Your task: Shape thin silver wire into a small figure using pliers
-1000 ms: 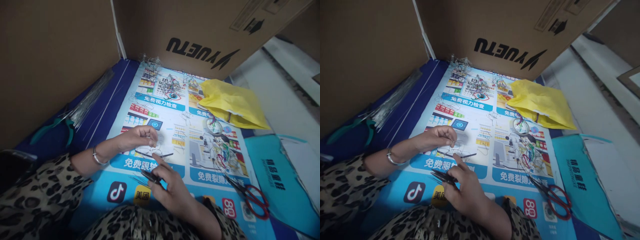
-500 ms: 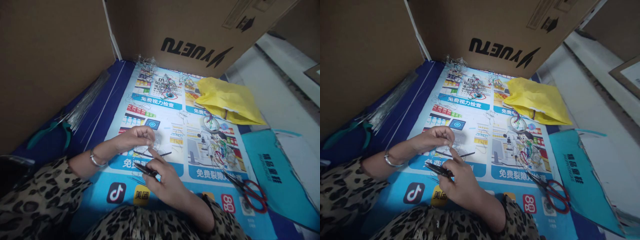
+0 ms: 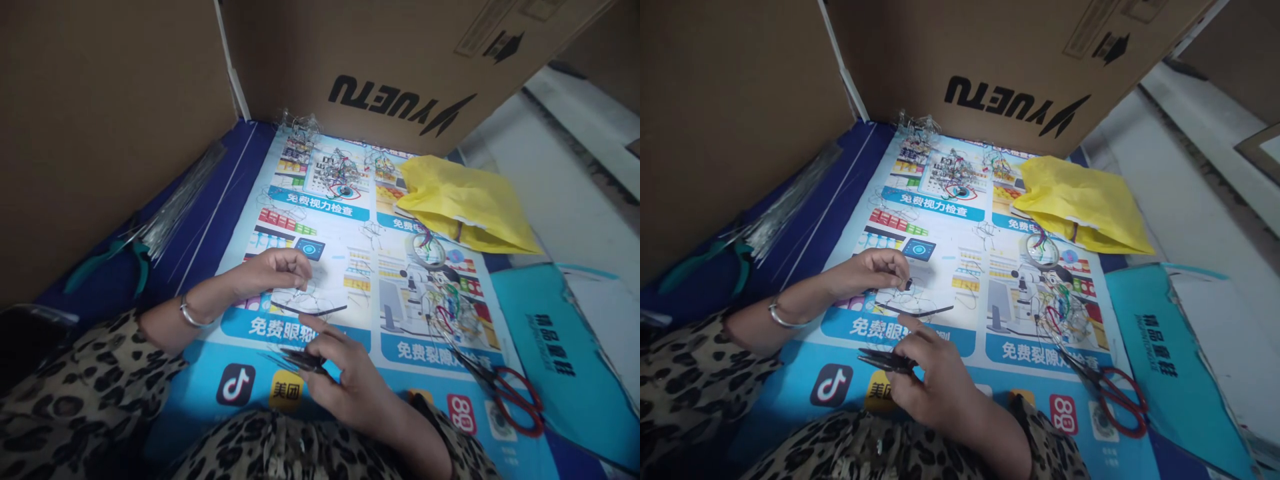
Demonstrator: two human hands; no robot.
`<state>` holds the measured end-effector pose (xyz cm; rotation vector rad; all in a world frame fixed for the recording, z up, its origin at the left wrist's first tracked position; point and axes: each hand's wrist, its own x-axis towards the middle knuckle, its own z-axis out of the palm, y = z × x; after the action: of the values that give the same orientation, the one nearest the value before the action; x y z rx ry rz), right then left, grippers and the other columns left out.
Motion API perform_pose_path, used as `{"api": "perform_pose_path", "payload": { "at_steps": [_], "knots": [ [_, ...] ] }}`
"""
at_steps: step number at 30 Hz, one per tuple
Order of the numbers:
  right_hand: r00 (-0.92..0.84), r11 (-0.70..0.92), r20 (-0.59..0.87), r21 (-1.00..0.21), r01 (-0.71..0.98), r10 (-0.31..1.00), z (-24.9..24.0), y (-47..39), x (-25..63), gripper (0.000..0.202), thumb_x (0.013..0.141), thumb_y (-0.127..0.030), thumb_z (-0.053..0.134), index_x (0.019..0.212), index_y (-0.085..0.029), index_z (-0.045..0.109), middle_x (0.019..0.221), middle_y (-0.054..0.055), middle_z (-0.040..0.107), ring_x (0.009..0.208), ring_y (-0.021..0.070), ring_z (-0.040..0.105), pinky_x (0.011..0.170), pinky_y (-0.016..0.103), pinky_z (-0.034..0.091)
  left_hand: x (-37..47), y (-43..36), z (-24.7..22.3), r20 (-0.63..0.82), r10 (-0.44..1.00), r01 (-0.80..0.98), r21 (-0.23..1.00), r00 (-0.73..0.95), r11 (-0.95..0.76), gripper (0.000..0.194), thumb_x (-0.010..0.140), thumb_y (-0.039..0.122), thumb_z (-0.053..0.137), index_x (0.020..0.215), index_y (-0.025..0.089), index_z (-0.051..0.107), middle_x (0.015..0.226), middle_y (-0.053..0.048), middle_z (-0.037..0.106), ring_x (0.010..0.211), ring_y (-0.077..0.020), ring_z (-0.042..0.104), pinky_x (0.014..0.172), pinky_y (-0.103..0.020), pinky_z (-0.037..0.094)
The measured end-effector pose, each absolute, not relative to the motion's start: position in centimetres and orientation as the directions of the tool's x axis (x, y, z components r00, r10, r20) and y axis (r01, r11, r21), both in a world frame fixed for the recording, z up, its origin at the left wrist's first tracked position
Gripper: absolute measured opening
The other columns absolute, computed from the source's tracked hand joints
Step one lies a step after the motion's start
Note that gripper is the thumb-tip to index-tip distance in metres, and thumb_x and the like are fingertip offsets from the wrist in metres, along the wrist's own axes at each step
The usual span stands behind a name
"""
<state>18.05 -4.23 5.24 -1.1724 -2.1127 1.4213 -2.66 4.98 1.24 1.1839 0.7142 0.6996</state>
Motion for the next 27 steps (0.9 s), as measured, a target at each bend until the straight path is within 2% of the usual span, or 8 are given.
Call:
{"api": "perform_pose_path", "payload": {
  "at_steps": [4, 6, 8, 14, 18, 27],
  "knots": [
    [-0.518, 0.121, -0.086, -0.928, 0.353, 0.851, 5.5, -3.5, 18.5, 0.004, 0.075, -0.017, 0.055, 0.077, -0.020, 0.054, 0.101, 0.006, 0.063, 0.093, 0.0176, 0.059, 0.072, 0.025, 0.046, -2.7, 5.0, 1.5, -0.119, 0.792, -0.099, 0.970, 0.599, 0.220, 0.012, 0.075, 0.018, 0.065, 0.084, 0.013, 0.060, 0.073, 0.000, 0.063, 0.066, -0.0075, 0.056, 0.062, -0.018, 0.042],
    [-0.453, 0.101, -0.077, -0.928, 0.358, 0.888, 5.5, -2.9, 18.9, 0.006, 0.077, -0.020, 0.054, 0.083, -0.020, 0.057, 0.087, 0.003, 0.061, 0.078, 0.0147, 0.057, 0.066, 0.024, 0.044, -2.7, 5.0, 1.6, -0.119, 0.793, -0.095, 0.971, 0.597, 0.218, 0.012, 0.075, 0.018, 0.065, 0.084, 0.013, 0.059, 0.073, 0.000, 0.063, 0.066, -0.0074, 0.056, 0.062, -0.018, 0.042],
    [-0.405, 0.082, -0.091, -0.917, 0.390, 0.910, 5.4, -2.3, 19.4, 0.007, 0.078, -0.023, 0.055, 0.083, -0.020, 0.058, 0.077, 0.001, 0.056, 0.071, 0.0137, 0.052, 0.064, 0.025, 0.042, -2.7, 5.0, 1.6, -0.122, 0.794, -0.095, 0.971, 0.595, 0.220, 0.012, 0.075, 0.018, 0.065, 0.084, 0.012, 0.059, 0.073, 0.000, 0.064, 0.066, -0.0074, 0.056, 0.061, -0.018, 0.042],
    [-0.324, 0.062, -0.078, -0.914, 0.401, 0.943, 4.8, -1.4, 19.9, 0.005, 0.079, -0.025, 0.056, 0.078, -0.021, 0.059, 0.089, 0.002, 0.058, 0.077, 0.0148, 0.052, 0.066, 0.027, 0.042, -2.6, 5.0, 1.4, -0.132, 0.786, -0.088, 0.969, 0.604, 0.230, 0.012, 0.075, 0.017, 0.064, 0.084, 0.012, 0.058, 0.075, -0.001, 0.064, 0.069, -0.0080, 0.058, 0.065, -0.019, 0.043],
    [-0.279, 0.019, -0.103, -0.914, 0.405, 0.955, 4.4, -1.5, 19.9, 0.013, 0.079, -0.028, 0.056, 0.090, -0.023, 0.062, 0.081, 0.001, 0.056, 0.070, 0.0140, 0.051, 0.061, 0.027, 0.041, -2.8, 5.1, 1.0, -0.130, 0.779, -0.089, 0.969, 0.613, 0.231, 0.012, 0.077, 0.016, 0.063, 0.087, 0.012, 0.058, 0.077, -0.001, 0.065, 0.071, -0.0083, 0.059, 0.066, -0.020, 0.043],
    [-0.238, -0.001, -0.099, -0.925, 0.379, 0.966, 3.4, -1.7, 20.4, 0.009, 0.083, -0.029, 0.056, 0.090, -0.023, 0.058, 0.079, 0.000, 0.052, 0.071, 0.0130, 0.048, 0.062, 0.026, 0.038, -2.8, 5.3, 1.0, -0.134, 0.780, -0.111, 0.961, 0.611, 0.252, 0.011, 0.076, 0.016, 0.064, 0.085, 0.011, 0.058, 0.076, -0.002, 0.065, 0.071, -0.0088, 0.060, 0.067, -0.020, 0.043]
  ]
}}
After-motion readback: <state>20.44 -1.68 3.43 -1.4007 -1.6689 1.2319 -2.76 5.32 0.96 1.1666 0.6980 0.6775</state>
